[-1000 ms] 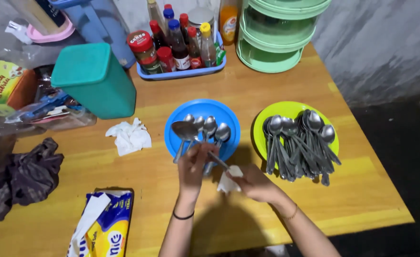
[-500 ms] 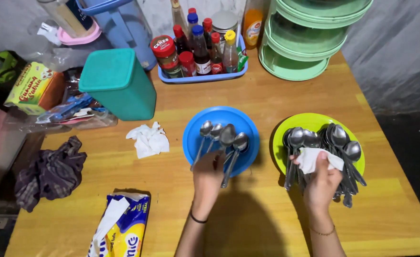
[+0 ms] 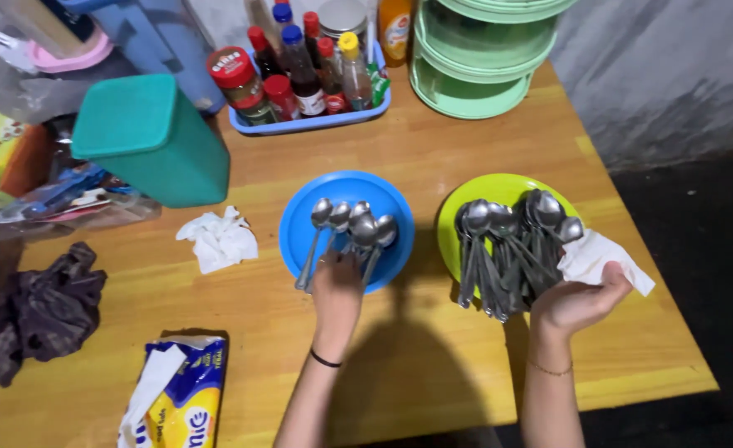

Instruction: Wiping metal spoons with a tissue and moving them from a blue plate to a yellow plate

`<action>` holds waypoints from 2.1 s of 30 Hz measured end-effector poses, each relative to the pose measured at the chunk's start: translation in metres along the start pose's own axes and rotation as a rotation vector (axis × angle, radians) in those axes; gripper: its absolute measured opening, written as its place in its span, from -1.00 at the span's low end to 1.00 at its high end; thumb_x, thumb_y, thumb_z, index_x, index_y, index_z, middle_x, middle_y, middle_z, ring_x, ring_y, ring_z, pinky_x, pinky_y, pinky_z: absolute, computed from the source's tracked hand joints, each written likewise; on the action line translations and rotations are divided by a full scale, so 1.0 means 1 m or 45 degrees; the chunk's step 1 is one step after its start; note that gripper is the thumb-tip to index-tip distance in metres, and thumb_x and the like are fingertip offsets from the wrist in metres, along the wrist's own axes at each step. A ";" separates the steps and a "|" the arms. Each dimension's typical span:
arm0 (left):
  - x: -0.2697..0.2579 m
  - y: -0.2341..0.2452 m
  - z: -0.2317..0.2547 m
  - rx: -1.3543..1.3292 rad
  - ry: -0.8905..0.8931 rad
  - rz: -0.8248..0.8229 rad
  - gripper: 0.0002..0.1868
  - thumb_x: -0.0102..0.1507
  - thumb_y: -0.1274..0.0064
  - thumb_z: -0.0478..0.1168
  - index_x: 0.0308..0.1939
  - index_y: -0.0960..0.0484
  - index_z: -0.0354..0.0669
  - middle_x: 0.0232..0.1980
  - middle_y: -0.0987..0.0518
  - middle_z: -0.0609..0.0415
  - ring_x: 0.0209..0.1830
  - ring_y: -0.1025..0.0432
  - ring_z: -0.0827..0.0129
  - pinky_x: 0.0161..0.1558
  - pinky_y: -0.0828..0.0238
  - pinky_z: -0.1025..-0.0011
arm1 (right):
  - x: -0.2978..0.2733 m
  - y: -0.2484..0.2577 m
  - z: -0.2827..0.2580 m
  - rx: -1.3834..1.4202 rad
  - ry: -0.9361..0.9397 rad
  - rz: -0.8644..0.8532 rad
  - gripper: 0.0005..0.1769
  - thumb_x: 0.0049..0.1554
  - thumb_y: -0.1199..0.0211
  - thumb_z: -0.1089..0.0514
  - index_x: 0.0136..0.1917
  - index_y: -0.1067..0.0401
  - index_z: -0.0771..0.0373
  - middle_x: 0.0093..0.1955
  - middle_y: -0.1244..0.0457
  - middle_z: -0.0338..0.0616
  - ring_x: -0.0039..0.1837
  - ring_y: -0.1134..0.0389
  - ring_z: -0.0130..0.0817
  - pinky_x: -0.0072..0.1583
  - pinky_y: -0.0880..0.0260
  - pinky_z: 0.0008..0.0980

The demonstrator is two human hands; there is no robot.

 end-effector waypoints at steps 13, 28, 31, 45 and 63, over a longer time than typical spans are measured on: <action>0.039 -0.088 0.145 -0.289 -0.370 -0.219 -0.80 0.24 -0.08 -0.07 -0.46 -0.58 0.01 -0.54 -0.53 0.16 -0.44 -0.56 0.14 -0.33 -0.50 0.16 | 0.003 0.008 0.011 -0.270 0.301 0.138 -0.56 0.24 -0.24 0.29 0.28 -0.29 0.66 0.31 0.02 0.36 0.43 0.07 0.03 0.54 0.34 0.10; 0.056 -0.161 0.127 -0.567 -0.138 -0.302 -0.49 0.00 -0.37 -0.23 -0.68 -0.22 -0.13 -0.74 -0.13 0.14 -0.78 -0.22 0.27 -0.54 -0.25 0.41 | -0.026 -0.034 -0.009 -0.198 0.162 0.081 -0.73 0.17 -0.31 0.24 0.05 -0.33 0.42 0.06 -0.11 -0.09 0.20 -0.13 -0.29 0.42 -0.08 -0.12; 0.053 -0.192 0.116 -0.578 -0.150 -0.321 -0.57 0.00 -0.30 -0.23 -0.68 -0.28 -0.24 -0.74 -0.18 -0.01 -0.69 -0.33 -0.07 -0.55 -0.26 0.24 | -0.030 -0.043 -0.022 -0.436 0.174 -0.089 -0.78 0.20 -0.35 0.25 0.09 -0.39 0.28 -0.01 -0.18 -0.26 0.13 -0.14 -0.50 0.25 -0.30 -0.42; 0.034 0.030 0.147 -0.683 -0.061 -0.248 -0.75 0.44 0.24 -0.02 0.09 -0.49 0.12 -0.62 -0.48 -0.20 -0.39 -0.53 -0.25 -0.39 -0.36 -0.06 | -0.032 -0.028 0.014 -0.641 0.081 -0.436 -0.78 0.27 -0.28 0.27 0.20 -0.51 0.27 0.08 -0.35 -0.13 0.16 -0.31 -0.47 0.22 -0.43 -0.35; 0.005 0.039 0.082 -1.026 0.280 -0.195 -0.66 0.43 0.12 0.09 -0.07 -0.62 -0.03 -0.64 -0.54 0.08 -0.58 -0.51 0.20 -0.41 -0.44 0.24 | -0.104 -0.102 0.065 0.026 -1.420 -0.836 -0.83 0.14 -0.06 0.35 -0.14 -0.46 0.18 -0.18 -0.32 -0.19 0.03 -0.46 -0.13 0.26 -0.39 0.04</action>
Point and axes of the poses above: each hand's wrist, its own x-axis towards the middle knuckle, its own y-axis out of the back of the hand, z = x × y, the point moved 4 cm from there along x, towards the middle knuckle
